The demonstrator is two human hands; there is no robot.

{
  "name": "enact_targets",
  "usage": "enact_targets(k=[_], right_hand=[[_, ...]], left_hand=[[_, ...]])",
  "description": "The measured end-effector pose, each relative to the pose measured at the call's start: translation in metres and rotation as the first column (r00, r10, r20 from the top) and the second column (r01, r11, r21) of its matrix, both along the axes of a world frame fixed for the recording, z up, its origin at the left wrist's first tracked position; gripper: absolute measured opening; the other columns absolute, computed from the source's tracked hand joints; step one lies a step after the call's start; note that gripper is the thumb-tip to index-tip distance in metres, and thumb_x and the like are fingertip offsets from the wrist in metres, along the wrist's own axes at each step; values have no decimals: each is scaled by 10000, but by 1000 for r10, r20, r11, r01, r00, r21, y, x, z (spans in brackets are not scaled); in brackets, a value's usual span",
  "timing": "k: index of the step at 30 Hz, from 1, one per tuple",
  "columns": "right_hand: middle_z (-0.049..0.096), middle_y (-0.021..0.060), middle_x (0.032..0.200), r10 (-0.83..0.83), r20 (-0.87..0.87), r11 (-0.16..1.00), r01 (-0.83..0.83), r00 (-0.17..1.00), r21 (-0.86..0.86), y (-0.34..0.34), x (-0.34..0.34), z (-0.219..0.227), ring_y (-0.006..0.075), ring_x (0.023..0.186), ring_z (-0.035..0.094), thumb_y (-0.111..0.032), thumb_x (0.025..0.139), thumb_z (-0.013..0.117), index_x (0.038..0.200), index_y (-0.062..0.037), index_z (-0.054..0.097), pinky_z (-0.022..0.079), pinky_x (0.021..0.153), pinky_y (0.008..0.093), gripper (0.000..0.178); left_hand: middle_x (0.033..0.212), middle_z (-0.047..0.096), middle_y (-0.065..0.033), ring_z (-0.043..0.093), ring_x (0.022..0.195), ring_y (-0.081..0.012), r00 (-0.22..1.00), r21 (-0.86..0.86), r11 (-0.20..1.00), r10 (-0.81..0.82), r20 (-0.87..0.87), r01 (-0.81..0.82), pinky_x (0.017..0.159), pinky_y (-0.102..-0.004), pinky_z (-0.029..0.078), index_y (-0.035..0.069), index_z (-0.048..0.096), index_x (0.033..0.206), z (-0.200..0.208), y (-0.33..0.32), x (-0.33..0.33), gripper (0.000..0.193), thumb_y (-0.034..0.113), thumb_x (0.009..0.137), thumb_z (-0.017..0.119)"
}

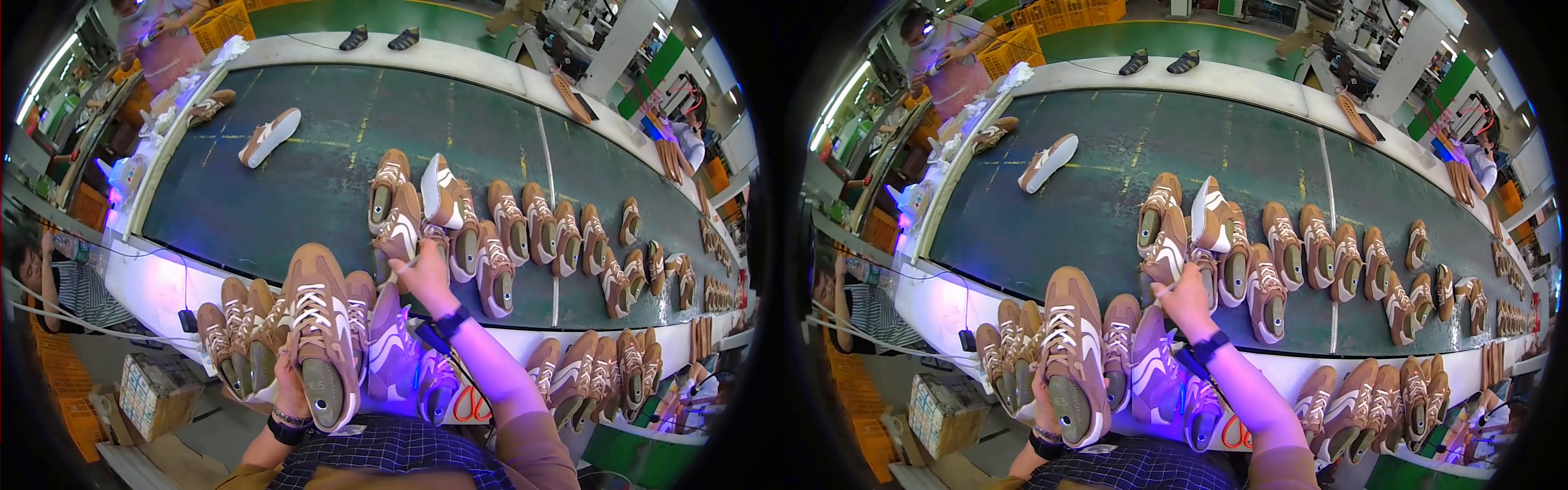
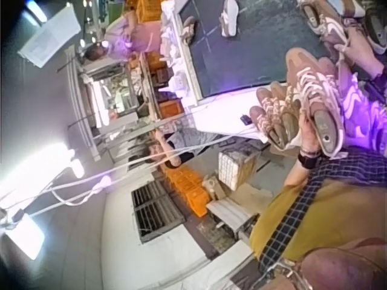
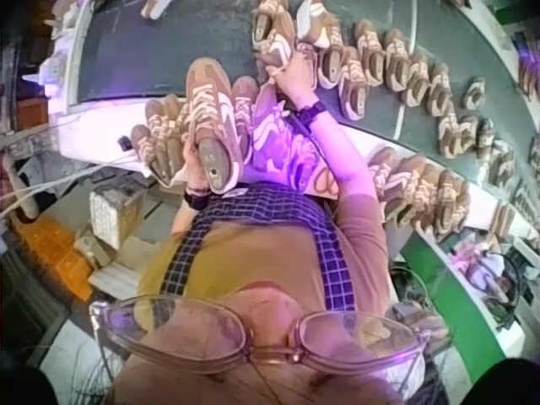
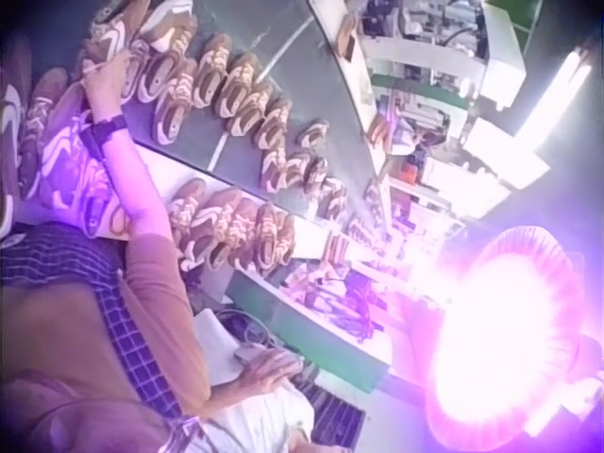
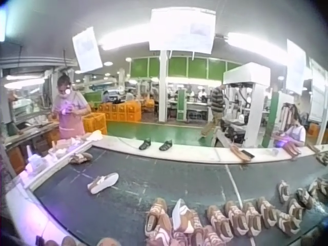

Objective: Apply adhesive or marking to the heel of shoes on a conveyor belt and organize pairs.

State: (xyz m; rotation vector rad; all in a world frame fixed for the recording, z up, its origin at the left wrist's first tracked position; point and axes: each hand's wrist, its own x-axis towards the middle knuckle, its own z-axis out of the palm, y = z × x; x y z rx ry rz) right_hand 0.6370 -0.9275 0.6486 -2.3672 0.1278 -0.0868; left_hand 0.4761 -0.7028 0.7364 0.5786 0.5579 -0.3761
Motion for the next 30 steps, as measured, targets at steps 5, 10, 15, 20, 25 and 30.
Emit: enact_targets(k=[5,10,15,20,25,30], right_hand=[[353,237,1222,-154,-319,971,83,935,-225,67,26,13,398,1005,532,-268,609,798,1219,68,277,476,845,486,870],[303,220,1240,-259,-353,938,147,899,-314,68,37,12,422,1092,471,-271,572,829,1233,45,243,461,878,466,938],[386,260,1189,-242,-250,955,185,938,-232,56,32,-8,429,1085,466,-260,503,799,1202,56,284,441,906,440,924],[432,262,1118,-120,-12,993,120,993,-12,33,31,-30,397,1050,452,-274,489,787,1115,70,358,395,919,420,833],[553,115,989,-132,-4,802,109,991,588,21,50,-21,216,878,550,-201,619,758,1070,34,465,439,796,313,587],[616,47,915,236,-154,252,93,959,963,-21,45,49,148,796,604,-156,772,590,1115,5,530,491,745,274,384]], left_hand=[[1266,471,-164,501,1107,-336,999,-119,992,42,-14,-43,977,-519,393,66,337,1364,10,-6,-3,773,608,817,404],[1196,516,-201,551,1033,-363,989,-187,973,141,36,-132,921,-536,439,64,401,1302,8,-5,-3,573,470,900,354],[1175,529,-204,562,1023,-343,985,-190,974,147,95,-127,903,-495,461,52,406,1297,8,-1,-14,522,408,917,363],[1163,545,-180,567,1028,-305,962,-240,961,188,198,-138,901,-432,473,40,409,1295,17,9,-21,515,396,925,372],[1192,524,-184,551,1041,-322,977,-337,930,189,99,-146,903,-456,460,20,400,1302,28,9,-23,565,450,945,321],[1169,538,-189,563,1018,-307,967,-134,972,210,146,-191,895,-434,470,15,400,1297,30,9,-26,546,426,942,349]])
